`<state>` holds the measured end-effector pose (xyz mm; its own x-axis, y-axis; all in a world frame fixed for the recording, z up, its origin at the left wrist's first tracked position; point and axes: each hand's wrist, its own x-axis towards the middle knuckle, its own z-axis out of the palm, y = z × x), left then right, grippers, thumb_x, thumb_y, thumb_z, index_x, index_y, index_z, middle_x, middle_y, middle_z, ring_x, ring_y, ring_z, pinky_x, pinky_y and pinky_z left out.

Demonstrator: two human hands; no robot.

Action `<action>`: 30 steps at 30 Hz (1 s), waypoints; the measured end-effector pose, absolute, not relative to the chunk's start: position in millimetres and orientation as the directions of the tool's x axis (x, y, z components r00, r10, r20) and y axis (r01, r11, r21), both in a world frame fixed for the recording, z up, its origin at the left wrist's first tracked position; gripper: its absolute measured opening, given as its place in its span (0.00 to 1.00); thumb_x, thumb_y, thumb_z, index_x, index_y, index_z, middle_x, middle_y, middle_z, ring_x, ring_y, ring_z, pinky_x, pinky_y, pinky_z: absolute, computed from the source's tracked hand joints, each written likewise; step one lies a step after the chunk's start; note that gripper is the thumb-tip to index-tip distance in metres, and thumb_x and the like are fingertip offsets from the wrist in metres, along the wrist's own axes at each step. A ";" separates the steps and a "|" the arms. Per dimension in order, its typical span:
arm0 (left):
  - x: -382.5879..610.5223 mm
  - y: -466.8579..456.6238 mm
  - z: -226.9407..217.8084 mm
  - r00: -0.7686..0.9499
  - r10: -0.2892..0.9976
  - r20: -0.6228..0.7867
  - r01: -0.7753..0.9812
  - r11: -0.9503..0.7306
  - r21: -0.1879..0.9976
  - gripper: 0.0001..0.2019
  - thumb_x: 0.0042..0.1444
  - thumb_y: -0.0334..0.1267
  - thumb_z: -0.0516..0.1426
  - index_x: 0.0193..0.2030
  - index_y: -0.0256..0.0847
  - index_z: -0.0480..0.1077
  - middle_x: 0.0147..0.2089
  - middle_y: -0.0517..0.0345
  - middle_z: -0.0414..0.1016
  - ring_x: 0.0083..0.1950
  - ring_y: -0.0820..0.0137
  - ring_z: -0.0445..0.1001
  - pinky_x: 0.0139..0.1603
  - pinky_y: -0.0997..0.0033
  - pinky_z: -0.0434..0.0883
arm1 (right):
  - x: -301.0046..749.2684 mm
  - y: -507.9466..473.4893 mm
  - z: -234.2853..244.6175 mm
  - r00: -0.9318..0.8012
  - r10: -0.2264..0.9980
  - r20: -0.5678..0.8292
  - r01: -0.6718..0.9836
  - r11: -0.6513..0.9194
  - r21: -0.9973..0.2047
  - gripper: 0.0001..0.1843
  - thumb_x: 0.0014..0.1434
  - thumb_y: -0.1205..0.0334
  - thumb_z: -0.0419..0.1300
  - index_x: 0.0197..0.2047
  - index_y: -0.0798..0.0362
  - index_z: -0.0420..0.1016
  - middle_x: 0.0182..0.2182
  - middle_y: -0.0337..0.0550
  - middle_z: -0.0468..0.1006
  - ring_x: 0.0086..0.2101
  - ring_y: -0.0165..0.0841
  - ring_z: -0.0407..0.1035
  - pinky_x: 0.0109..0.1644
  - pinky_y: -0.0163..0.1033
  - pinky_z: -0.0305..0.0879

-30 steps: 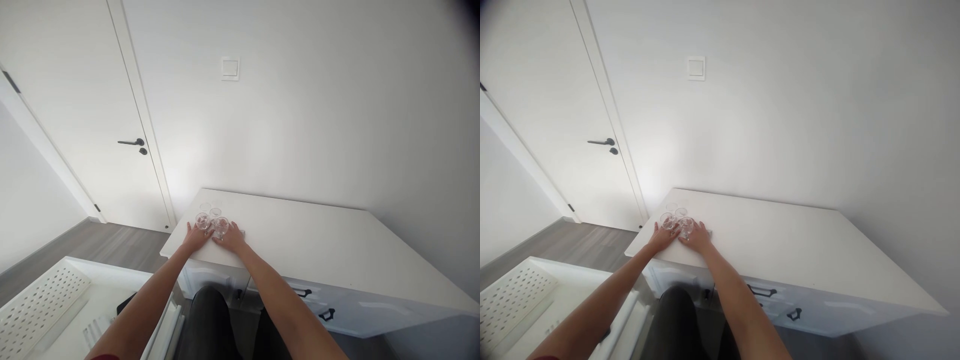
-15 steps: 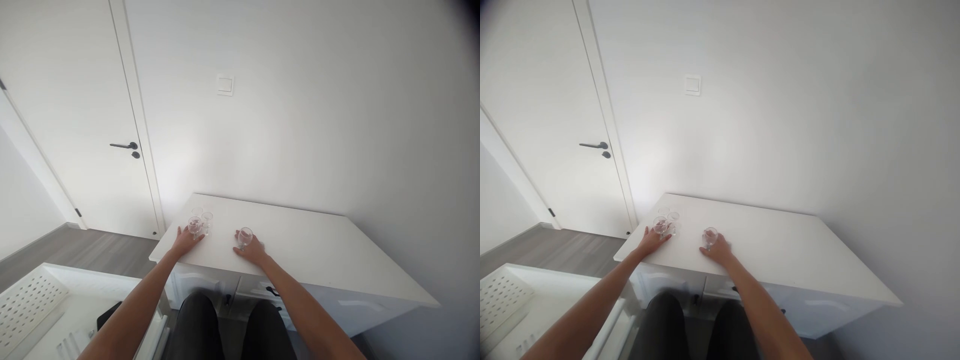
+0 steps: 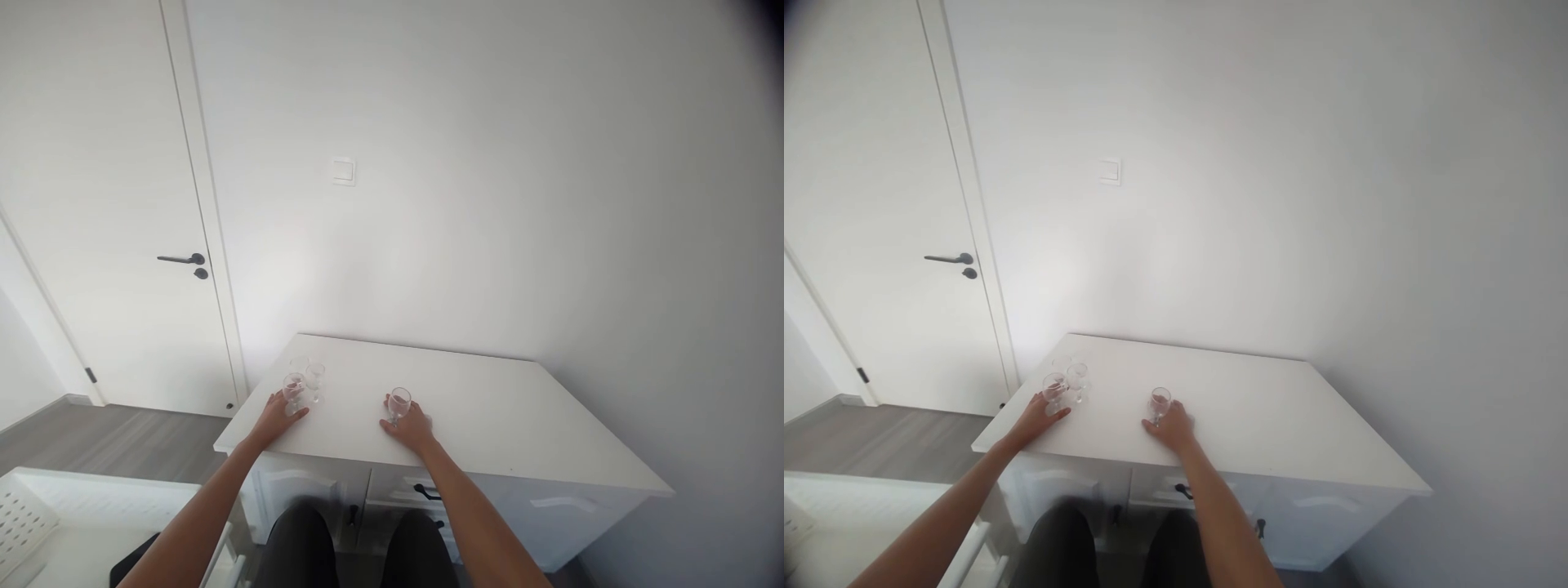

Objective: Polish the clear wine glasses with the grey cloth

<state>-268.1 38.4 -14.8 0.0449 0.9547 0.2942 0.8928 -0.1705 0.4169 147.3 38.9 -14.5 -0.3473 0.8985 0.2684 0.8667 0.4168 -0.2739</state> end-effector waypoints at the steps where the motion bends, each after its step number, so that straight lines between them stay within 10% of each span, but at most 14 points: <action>1: -268.4 36.6 -14.3 0.045 0.954 0.297 0.886 -0.176 0.428 0.30 0.61 0.53 0.58 0.69 0.49 0.68 0.75 0.53 0.66 0.76 0.57 0.63 0.78 0.53 0.56 | 148.0 39.2 -15.5 -0.344 0.900 0.269 0.862 0.416 -0.290 0.31 0.64 0.43 0.60 0.68 0.39 0.70 0.68 0.42 0.71 0.65 0.46 0.67 0.74 0.54 0.55; 11: -255.3 -24.1 -39.8 -0.352 0.855 0.380 0.749 0.014 0.663 0.45 0.56 0.64 0.57 0.72 0.38 0.53 0.72 0.37 0.61 0.76 0.43 0.59 0.73 0.39 0.66 | 146.5 39.4 -14.0 -0.321 0.899 0.296 0.850 0.412 -0.328 0.28 0.62 0.41 0.62 0.63 0.39 0.76 0.65 0.42 0.75 0.61 0.50 0.70 0.72 0.55 0.58; 14: -217.7 -59.9 -40.6 -0.435 0.757 0.488 0.746 -0.001 0.666 0.33 0.64 0.61 0.52 0.67 0.42 0.59 0.64 0.40 0.67 0.73 0.44 0.64 0.70 0.36 0.68 | 145.8 37.5 -11.1 -0.301 0.908 0.291 0.872 0.386 -0.300 0.27 0.62 0.40 0.62 0.62 0.37 0.77 0.63 0.45 0.77 0.60 0.52 0.71 0.67 0.57 0.63; 18: -139.6 -69.8 -26.0 -0.051 0.835 0.548 0.774 -0.314 0.550 0.16 0.69 0.51 0.50 0.56 0.49 0.68 0.61 0.45 0.71 0.68 0.54 0.70 0.71 0.47 0.69 | 144.3 36.6 -7.4 -0.281 0.913 0.297 0.871 0.372 -0.322 0.30 0.62 0.40 0.63 0.64 0.40 0.75 0.61 0.47 0.78 0.60 0.51 0.72 0.68 0.55 0.63; 30: -35.9 42.4 -5.0 0.316 0.937 0.148 0.814 -0.348 0.465 0.40 0.64 0.56 0.54 0.75 0.34 0.53 0.78 0.37 0.56 0.81 0.52 0.50 0.81 0.44 0.45 | 158.7 34.7 -3.8 -0.412 0.848 0.334 0.757 0.523 -0.393 0.41 0.57 0.54 0.65 0.73 0.50 0.64 0.63 0.53 0.75 0.61 0.46 0.70 0.69 0.47 0.59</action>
